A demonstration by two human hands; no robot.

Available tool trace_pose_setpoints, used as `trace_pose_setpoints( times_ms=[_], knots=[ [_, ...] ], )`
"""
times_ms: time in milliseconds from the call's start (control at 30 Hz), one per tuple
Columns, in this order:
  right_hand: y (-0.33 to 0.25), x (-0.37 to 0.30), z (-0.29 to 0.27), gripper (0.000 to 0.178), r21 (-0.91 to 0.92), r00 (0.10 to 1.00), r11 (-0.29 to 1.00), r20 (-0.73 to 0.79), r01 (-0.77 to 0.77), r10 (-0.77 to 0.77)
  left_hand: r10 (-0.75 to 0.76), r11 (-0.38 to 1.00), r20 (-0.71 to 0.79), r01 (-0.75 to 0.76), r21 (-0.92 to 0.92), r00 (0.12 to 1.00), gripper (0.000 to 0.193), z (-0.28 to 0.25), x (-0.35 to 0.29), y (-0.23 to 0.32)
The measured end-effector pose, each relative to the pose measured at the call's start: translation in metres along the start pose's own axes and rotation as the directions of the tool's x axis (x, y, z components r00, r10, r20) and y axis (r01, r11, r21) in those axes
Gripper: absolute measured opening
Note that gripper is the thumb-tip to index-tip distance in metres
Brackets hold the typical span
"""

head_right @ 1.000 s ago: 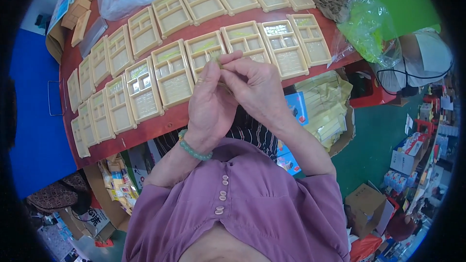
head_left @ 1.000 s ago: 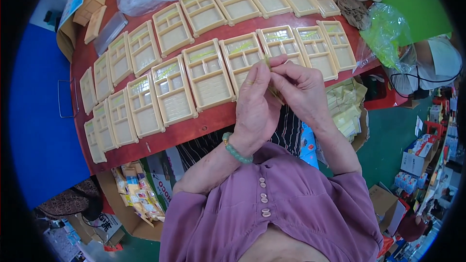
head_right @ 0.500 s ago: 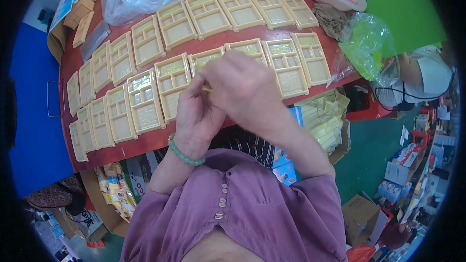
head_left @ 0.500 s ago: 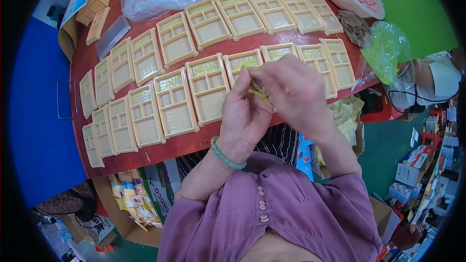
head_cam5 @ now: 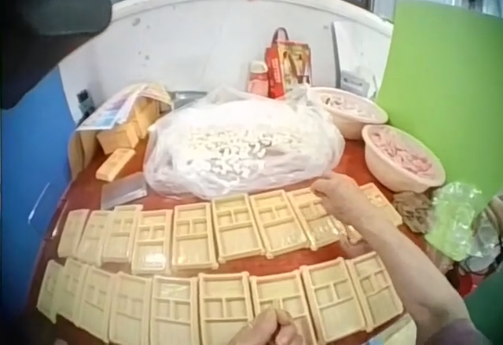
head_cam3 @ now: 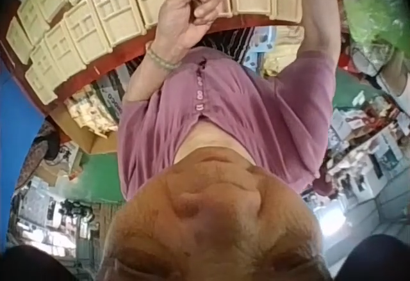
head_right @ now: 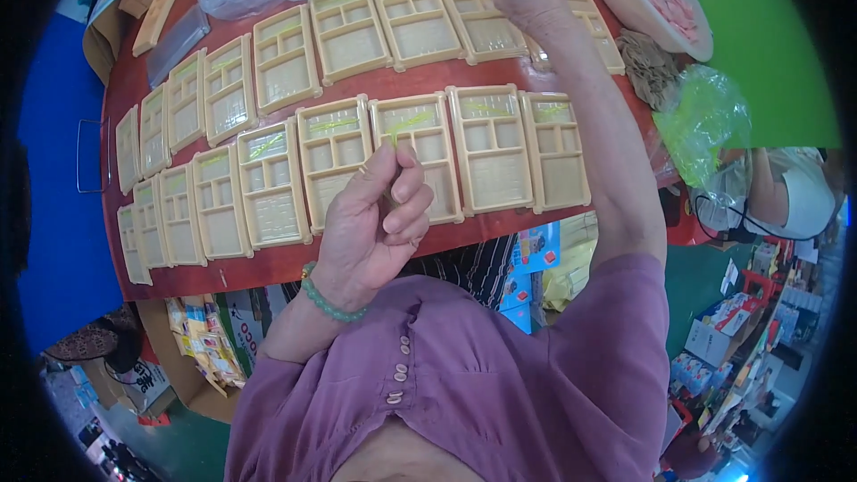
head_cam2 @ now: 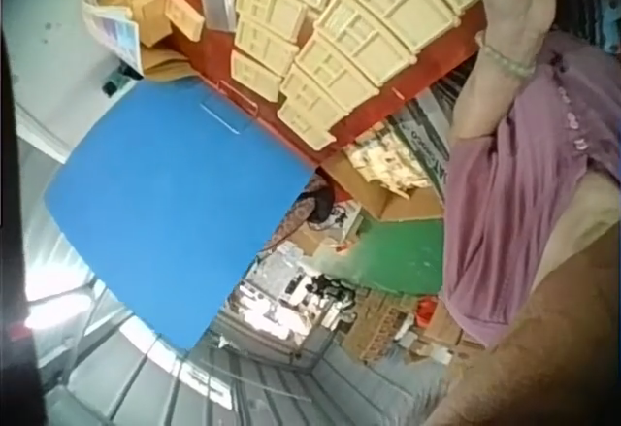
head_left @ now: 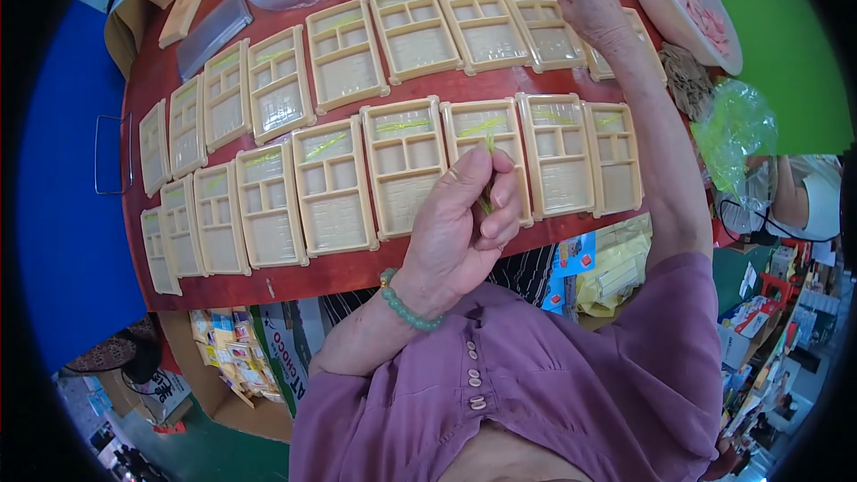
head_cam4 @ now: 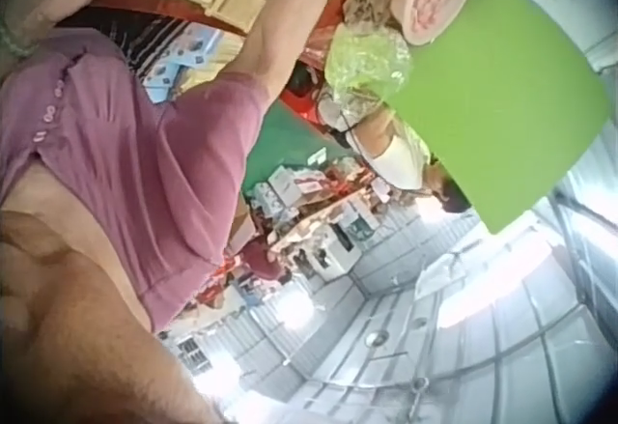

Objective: Assembling small green tassels or strings into yellow plastic tray components.

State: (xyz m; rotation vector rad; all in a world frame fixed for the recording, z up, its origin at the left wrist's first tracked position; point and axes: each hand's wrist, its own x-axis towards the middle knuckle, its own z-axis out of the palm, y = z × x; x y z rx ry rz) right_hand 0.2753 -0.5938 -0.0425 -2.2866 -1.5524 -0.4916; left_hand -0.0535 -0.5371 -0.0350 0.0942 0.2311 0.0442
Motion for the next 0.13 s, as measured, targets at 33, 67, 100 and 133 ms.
trace_pose_setpoints(
  times_ms=[33,67,100,133],
  knots=[
    [0.004,0.003,0.003,0.014,-0.046,0.999,0.998,0.022,0.039,-0.038,-0.004,1.0,0.006,0.004,0.019,1.0,0.025,-0.002,0.0,0.001],
    [0.007,0.004,0.008,0.014,-0.039,0.999,0.998,0.028,0.042,-0.041,0.0,1.0,-0.001,0.0,0.015,1.0,0.025,-0.004,0.0,0.002],
    [0.011,0.004,0.012,0.014,-0.068,0.997,0.997,0.078,0.019,-0.014,0.0,0.997,0.003,0.0,0.075,1.0,0.026,-0.005,0.0,0.003],
    [0.011,0.005,0.014,0.015,-0.099,0.991,0.995,0.13,-0.002,0.015,-0.001,0.991,0.005,0.0,0.133,1.0,0.027,-0.008,0.001,0.004]
  ],
)
